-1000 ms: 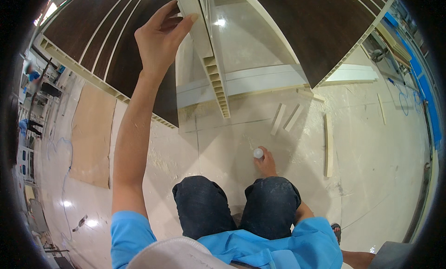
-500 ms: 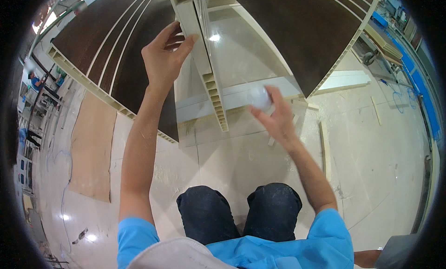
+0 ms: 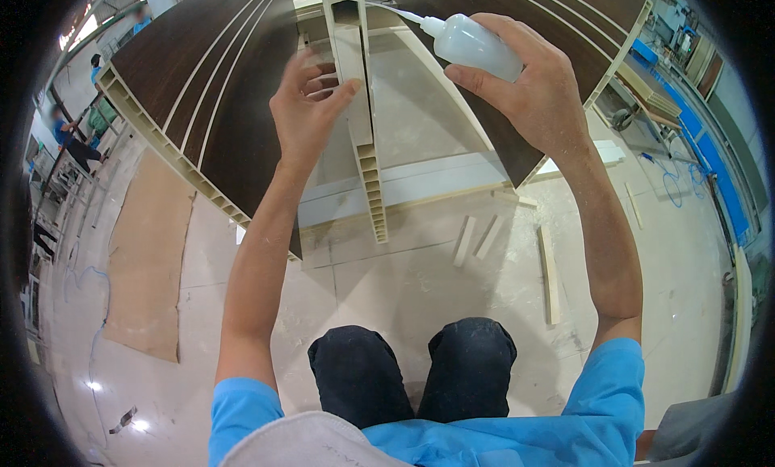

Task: The person kneels on the floor and applies glue from a bottle into the grooves of a large wooden panel. They then insert thin wooden strips into the glued grooves and press them into place.

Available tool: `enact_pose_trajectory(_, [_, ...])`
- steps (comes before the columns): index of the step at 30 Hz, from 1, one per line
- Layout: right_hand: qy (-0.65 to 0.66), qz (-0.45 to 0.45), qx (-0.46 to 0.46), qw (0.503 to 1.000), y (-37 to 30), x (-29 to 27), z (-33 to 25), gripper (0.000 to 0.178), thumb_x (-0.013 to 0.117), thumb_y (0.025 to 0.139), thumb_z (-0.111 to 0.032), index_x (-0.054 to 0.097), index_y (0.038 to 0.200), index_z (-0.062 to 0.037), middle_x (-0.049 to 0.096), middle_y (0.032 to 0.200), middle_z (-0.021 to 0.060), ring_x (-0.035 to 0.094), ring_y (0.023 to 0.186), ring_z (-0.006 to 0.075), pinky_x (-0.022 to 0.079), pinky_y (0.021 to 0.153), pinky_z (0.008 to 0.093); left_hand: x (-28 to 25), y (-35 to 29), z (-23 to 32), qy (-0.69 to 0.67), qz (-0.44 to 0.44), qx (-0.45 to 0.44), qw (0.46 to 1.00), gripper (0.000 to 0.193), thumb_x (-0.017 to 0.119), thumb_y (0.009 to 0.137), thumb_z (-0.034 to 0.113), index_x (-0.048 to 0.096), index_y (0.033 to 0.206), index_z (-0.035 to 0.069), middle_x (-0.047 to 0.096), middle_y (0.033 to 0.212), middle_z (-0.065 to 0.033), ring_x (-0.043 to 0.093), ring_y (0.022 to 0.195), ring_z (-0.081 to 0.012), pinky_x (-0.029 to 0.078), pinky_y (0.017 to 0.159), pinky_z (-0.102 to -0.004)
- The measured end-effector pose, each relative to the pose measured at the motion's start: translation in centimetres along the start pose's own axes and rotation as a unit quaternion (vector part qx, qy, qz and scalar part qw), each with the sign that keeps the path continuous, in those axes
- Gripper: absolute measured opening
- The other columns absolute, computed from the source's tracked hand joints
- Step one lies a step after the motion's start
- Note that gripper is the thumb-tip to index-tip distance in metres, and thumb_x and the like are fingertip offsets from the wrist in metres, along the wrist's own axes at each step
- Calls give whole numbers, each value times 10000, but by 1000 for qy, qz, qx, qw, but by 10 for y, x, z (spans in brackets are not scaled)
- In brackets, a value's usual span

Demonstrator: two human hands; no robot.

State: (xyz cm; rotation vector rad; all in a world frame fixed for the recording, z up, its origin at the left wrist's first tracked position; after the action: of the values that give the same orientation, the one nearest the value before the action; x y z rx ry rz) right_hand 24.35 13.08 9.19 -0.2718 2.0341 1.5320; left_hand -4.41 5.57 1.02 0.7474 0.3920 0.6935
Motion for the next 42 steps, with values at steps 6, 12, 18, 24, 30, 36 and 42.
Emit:
enact_pose_trajectory(6, [28,-21,29,999,3,10,-5,616,903,918,-453,707,1388,-107,786,1218,138,772,1064,275,624,934,414,-4,-1,2,-13,20,-51,998,1244,955,798,119,134,1713,-72,758,1307,-238,800,1010,-226,648,863,-325])
enact_pose_trajectory(12, [140,-42,7,989,-1,44,-27,585,914,923,-373,676,1366,-76,788,1153,108,769,1030,235,611,909,356,-2,-1,-2,-21,28,-41,999,1241,947,776,139,151,1701,-88,708,1400,-257,804,1031,-273,650,879,-353])
enact_pose_trajectory(18, [-11,22,-35,999,11,17,-26,572,925,869,-318,721,1348,-81,786,1180,117,769,1058,270,605,936,386,-5,-3,-1,-14,25,-42,999,1258,945,784,138,118,1707,-77,668,1467,-257,807,1032,-276,650,883,-360])
enact_pose_trajectory(24, [-118,-33,0,992,29,-19,-20,634,901,837,-379,741,1388,-109,778,1279,114,747,1132,278,587,987,410,-1,-5,1,-6,32,-47,998,1272,942,796,134,85,1716,-59,642,1509,-235,805,1024,-267,649,866,-352])
enact_pose_trajectory(30, [-161,-106,23,981,53,-28,-21,645,875,815,-414,758,1390,-147,776,1298,112,742,1120,307,589,994,409,0,-8,-2,-17,44,-42,998,1291,941,787,172,74,1720,-38,627,1529,-210,796,1012,-269,644,857,-367])
enact_pose_trajectory(36, [-156,-129,-87,975,78,-33,-51,522,881,803,-254,770,1273,-56,757,1139,136,723,1045,280,590,925,389,-1,-6,-5,3,43,-40,998,1307,947,759,247,98,1718,-14,631,1535,-183,794,974,-274,628,860,-395])
enact_pose_trajectory(42, [-151,-173,-51,972,94,-33,-63,540,840,833,-315,780,1283,-24,782,1190,184,750,1094,316,600,997,432,1,-7,-5,-14,49,-39,998,1308,952,762,234,95,1719,-16,627,1542,-179,801,970,-281,627,856,-387])
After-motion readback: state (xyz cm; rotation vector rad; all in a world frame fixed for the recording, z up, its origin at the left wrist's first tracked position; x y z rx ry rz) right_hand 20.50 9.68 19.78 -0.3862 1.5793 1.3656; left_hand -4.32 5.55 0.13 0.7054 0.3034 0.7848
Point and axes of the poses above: each hand's wrist, its own y-axis towards the middle knuckle, its own x-axis out of the palm, z = x × y, the point moved 4 cm from there along y, towards the middle knuckle
